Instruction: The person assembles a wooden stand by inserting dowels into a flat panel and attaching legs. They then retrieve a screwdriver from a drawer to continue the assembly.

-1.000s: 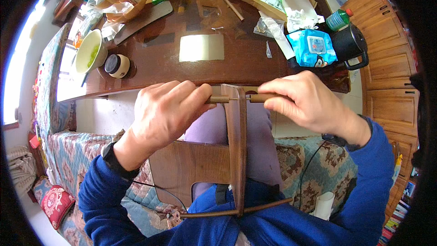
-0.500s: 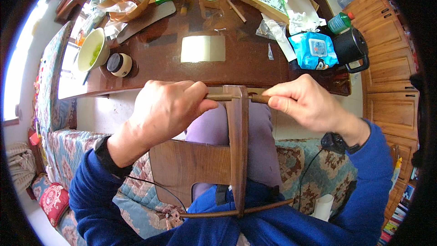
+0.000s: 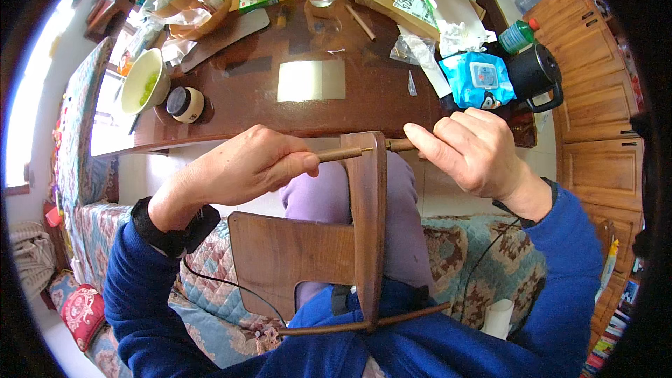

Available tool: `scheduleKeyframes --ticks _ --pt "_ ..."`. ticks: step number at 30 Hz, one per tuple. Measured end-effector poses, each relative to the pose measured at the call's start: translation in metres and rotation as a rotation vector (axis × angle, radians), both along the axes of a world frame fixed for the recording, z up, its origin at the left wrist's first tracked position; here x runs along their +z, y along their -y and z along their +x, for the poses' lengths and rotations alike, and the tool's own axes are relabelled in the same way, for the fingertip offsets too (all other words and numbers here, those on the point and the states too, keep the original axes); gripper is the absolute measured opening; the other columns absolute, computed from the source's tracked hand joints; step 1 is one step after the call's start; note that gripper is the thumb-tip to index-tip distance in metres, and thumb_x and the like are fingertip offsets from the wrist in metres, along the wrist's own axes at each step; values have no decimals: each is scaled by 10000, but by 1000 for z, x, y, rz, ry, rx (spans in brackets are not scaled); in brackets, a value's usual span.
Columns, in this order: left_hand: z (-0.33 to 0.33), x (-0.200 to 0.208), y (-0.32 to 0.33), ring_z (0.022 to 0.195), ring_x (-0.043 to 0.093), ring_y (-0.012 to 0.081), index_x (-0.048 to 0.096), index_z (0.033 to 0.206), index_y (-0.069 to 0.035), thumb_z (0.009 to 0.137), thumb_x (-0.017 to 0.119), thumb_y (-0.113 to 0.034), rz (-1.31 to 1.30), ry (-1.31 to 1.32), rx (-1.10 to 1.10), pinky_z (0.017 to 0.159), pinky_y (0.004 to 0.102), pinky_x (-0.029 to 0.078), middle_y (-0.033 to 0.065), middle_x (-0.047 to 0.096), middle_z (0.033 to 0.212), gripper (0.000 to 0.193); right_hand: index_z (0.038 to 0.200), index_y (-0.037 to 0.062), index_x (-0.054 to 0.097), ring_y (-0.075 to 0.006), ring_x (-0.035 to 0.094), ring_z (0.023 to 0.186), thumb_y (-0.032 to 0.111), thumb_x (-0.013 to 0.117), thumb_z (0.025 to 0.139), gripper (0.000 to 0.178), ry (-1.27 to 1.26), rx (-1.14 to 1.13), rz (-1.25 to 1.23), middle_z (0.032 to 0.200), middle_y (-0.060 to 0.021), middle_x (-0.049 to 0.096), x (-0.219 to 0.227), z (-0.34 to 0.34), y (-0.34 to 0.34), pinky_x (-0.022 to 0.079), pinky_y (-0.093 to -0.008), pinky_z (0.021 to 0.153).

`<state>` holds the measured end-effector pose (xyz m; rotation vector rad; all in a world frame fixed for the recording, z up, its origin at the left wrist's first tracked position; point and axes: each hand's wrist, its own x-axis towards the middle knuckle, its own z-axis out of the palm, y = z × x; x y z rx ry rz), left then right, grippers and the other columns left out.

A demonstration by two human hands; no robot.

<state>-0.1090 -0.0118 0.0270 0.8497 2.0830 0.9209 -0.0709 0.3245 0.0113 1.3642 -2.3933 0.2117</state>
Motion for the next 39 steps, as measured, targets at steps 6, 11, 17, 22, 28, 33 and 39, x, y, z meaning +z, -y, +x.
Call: scheduleKeyframes --ticks 6,11,17,22,28,33,39 --pt "18 -6 -8 650 646 359 620 831 -36 982 652 -288 -9 -512 81 574 447 498 138 628 682 296 1164 -6 702 -199 592 563 160 730 912 303 688 13 -296 676 -79 609 -14 -7 -6 456 -321 506" --pt "24 -8 -12 559 591 292 522 817 -83 927 697 -346 12 -896 -54 513 391 482 77 526 639 335 1161 -16 723 -72 555 594 260 616 1031 323 1854 -154 -367 643 17 597 -2 -22 -16 438 -254 520" --pt "18 -9 -11 618 633 293 571 849 -65 940 688 -318 35 -855 -13 559 387 510 75 578 674 293 1136 -10 712 -158 614 586 177 684 968 253 969 -97 -248 691 -85 641 -2 -16 -6 477 -306 540" --pt "-1 0 -8 669 665 257 684 974 -12 1052 554 -325 -39 252 49 635 381 528 109 666 754 348 1181 26 684 -233 596 607 189 756 860 368 47 -34 -47 757 -75 595 -7 -2 -5 467 -358 524" --pt "4 -8 -11 693 669 260 645 916 -38 1028 580 -375 -38 -296 -42 618 395 531 125 633 707 361 1135 25 691 -188 534 573 216 721 904 301 238 -87 -91 686 -45 522 -9 2 2 451 -324 514" --pt "16 -12 -11 616 625 235 565 854 -96 912 692 -375 -93 -1066 -106 511 386 486 44 540 663 312 1015 -3 721 -66 462 553 280 564 1053 325 1625 -207 -226 599 32 518 19 -22 -1 386 -262 490" --pt "19 -12 -15 625 627 268 611 902 -80 941 688 -349 -101 -982 6 553 379 486 69 567 690 282 1053 -10 687 -203 594 574 274 608 1015 297 1009 -215 -215 664 -91 621 19 -12 11 482 -341 563"
